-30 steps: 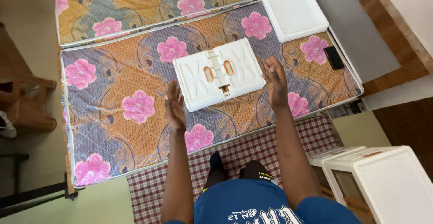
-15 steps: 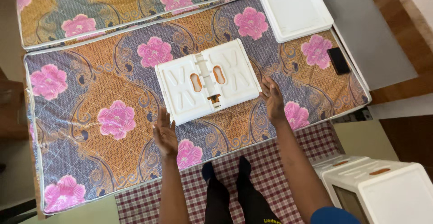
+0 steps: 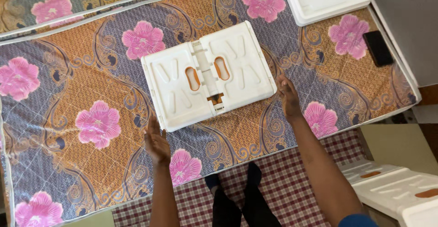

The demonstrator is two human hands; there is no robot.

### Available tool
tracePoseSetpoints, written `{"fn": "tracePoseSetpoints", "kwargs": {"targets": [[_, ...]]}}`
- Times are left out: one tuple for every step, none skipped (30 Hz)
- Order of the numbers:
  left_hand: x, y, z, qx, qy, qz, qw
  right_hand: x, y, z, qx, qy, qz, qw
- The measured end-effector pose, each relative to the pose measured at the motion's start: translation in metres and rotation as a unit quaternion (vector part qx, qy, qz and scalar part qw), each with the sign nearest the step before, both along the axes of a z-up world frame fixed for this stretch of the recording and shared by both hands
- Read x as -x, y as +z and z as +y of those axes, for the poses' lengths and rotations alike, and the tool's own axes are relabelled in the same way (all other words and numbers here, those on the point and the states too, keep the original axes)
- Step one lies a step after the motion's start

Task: The person assembles a white plastic cooler by hand on a floral-patterned mattress. They remove the lid, place it aside, then fold down the side panels and secure them to form the cooler body.

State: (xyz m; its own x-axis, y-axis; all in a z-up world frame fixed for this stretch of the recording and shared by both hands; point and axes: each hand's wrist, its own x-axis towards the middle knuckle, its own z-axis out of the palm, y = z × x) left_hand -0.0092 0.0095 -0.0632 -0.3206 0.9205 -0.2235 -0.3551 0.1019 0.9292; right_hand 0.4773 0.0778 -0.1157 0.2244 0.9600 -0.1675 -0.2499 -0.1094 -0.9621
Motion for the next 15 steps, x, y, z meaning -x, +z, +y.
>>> {"fn": "tracePoseSetpoints", "kwargs": {"targets": [[0.001,-0.008,0.002,0.002,0.007,0.003,1.0,-0.002,-0.007,0.004,0.004,0.001,0.001,1.0],[0.001,-0.016,0.006,-0.003,0.001,0.009,1.0,-0.003,-0.013,0.008,0.008,0.001,0.002,1.0],[0.004,-0.023,0.008,-0.006,-0.001,0.015,1.0,-0.004,-0.017,0.011,0.004,0.0,-0.014,1.0],[0.006,-0.029,0.009,-0.008,-0.004,0.022,1.0,-0.005,-0.021,0.014,0.001,-0.001,-0.03,1.0],[0.008,-0.035,0.012,-0.011,-0.003,0.025,1.0,-0.006,-0.023,0.015,-0.004,-0.005,-0.046,0.999],[0.01,-0.04,0.013,-0.014,-0.002,0.028,1.0,-0.005,-0.025,0.016,0.003,-0.004,-0.044,0.999],[0.012,-0.044,0.015,-0.018,-0.004,0.031,0.999,-0.005,-0.026,0.018,0.01,-0.004,-0.043,0.999],[0.014,-0.046,0.015,-0.025,0.001,0.03,0.999,-0.004,-0.026,0.017,0.016,-0.004,-0.042,0.999],[0.016,-0.048,0.017,-0.034,0.005,0.029,0.999,-0.003,-0.025,0.018,0.012,0.007,-0.049,0.999],[0.019,-0.049,0.017,-0.043,0.01,0.027,0.999,0.0,-0.024,0.018,0.008,0.017,-0.056,0.998],[0.02,-0.049,0.019,-0.032,0.006,0.048,0.998,0.001,-0.021,0.02,0.002,0.028,-0.064,0.998],[0.022,-0.05,0.021,-0.022,0.003,0.068,0.997,0.003,-0.019,0.022,0.01,0.033,-0.062,0.997],[0.022,-0.051,0.021,-0.01,-0.001,0.088,0.996,0.004,-0.016,0.022,0.018,0.038,-0.061,0.997],[0.023,-0.053,0.022,-0.002,0.004,0.092,0.996,0.006,-0.014,0.023,0.027,0.043,-0.06,0.997],[0.023,-0.055,0.023,0.007,0.009,0.096,0.995,0.006,-0.012,0.024,0.022,0.043,-0.07,0.996]]}}
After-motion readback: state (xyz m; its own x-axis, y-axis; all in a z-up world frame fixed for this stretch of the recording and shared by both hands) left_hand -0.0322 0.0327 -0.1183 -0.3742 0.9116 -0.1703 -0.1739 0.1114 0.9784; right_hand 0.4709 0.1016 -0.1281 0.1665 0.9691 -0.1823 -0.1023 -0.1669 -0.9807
